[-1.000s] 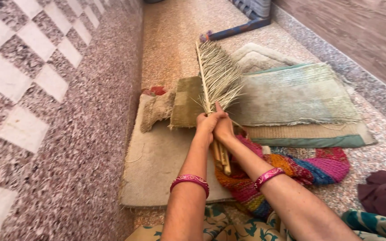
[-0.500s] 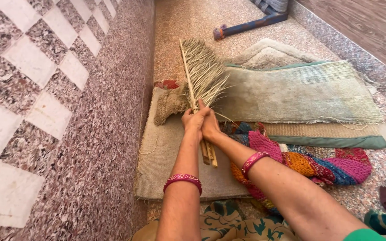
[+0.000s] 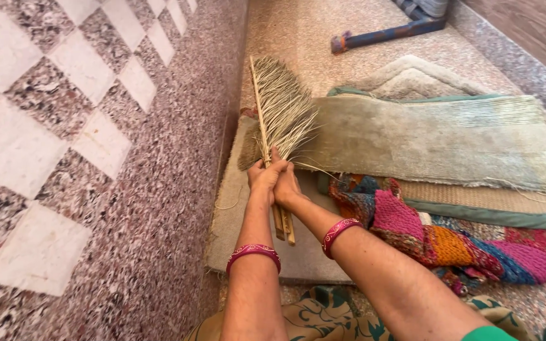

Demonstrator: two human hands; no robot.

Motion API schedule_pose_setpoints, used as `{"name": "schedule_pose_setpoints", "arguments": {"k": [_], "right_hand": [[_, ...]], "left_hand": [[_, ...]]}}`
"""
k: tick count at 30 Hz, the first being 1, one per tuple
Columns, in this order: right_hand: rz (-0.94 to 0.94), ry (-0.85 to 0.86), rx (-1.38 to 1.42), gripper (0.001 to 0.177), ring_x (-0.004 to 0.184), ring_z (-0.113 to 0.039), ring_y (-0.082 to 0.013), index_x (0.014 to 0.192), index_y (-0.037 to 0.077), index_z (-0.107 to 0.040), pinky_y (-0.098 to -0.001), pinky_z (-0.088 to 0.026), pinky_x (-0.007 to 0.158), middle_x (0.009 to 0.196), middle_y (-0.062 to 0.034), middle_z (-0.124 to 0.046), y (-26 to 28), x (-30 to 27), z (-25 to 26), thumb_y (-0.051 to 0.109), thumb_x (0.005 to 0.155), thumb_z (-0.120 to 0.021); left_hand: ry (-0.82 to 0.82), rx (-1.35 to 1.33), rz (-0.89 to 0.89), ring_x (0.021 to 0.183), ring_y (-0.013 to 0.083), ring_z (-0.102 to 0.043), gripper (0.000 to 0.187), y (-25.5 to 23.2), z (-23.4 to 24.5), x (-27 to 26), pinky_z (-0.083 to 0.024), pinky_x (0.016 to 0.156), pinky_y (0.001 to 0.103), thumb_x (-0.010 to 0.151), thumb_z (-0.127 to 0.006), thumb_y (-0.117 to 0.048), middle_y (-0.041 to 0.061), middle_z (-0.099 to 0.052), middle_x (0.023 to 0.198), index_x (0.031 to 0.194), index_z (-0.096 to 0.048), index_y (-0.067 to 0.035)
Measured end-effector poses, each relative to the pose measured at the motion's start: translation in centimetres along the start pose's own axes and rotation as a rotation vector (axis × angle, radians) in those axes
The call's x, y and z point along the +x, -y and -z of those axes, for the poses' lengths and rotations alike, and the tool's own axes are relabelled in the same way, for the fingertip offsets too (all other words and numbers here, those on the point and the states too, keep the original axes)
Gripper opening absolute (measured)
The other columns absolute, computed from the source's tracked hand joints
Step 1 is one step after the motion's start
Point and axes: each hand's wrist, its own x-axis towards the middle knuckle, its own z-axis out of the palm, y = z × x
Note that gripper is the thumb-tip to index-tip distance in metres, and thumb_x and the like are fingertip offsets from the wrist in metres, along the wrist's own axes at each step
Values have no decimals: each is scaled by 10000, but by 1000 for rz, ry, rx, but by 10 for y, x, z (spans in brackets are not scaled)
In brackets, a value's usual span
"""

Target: The person cleans a rug by striking it repeatedly with a broom to remove dust. They then turn the rug over and brush the underside with the broom.

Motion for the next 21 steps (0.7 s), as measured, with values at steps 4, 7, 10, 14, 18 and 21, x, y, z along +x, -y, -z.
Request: {"name": "schedule_pose_setpoints", "arguments": {"k": [4, 7, 10, 14, 18, 21], "right_hand": [[-21, 62, 54, 799, 1292, -557, -390, 1631, 438, -14, -491, -528, 1036, 1551, -213, -371, 16, -13, -7, 501, 964, -450], [-80, 124, 193, 666, 1344, -526, -348, 1617, 472, -40, -487, -517, 1068, 1595, -148, -350, 17, -13, -16, 520, 1023, -339], [-86, 160, 216, 630, 1374, -496, -341, 1612, 475, -45, -493, -499, 1086, 1623, -127, -318, 20, -15, -26, 516, 1043, -312], [-110, 207, 159, 719, 1327, -528, -377, 1614, 462, -29, -499, -548, 1038, 1590, -169, -304, 31, -28, -27, 491, 1007, -415], [-124, 277, 116, 793, 1183, -629, -364, 1630, 389, 6, -487, -625, 931, 1499, -205, -380, 37, -31, -31, 476, 985, -448], [-108, 302, 110, 845, 1078, -687, -338, 1641, 324, 19, -460, -652, 895, 1436, -232, -422, 30, -23, -38, 450, 967, -475]], "left_hand": [[-61, 61, 40, 939, 272, -752, 670, -11, 13, -14, -631, 824, 355, 666, -818, -77, 203, -749, 1112, 1296, -612, 20], [-123, 99, 111, 1011, 280, -745, 811, -12, 20, -19, -638, 870, 353, 675, -812, -59, 220, -707, 1190, 1418, -492, -10], [-157, 94, 142, 1064, 295, -734, 924, -8, 30, -18, -638, 895, 370, 688, -810, -45, 240, -666, 1243, 1509, -389, -19], [-176, 102, 130, 1056, 298, -738, 820, -1, 41, -17, -633, 909, 381, 712, -806, -48, 235, -689, 1222, 1453, -458, 6], [-174, 31, 143, 1003, 291, -753, 583, 13, 50, -10, -650, 889, 393, 717, -773, -33, 215, -732, 1144, 1278, -620, 14], [-217, -21, 196, 998, 288, -750, 509, 8, 48, -16, -648, 895, 400, 726, -771, -17, 199, -732, 1111, 1212, -621, 0]]}}
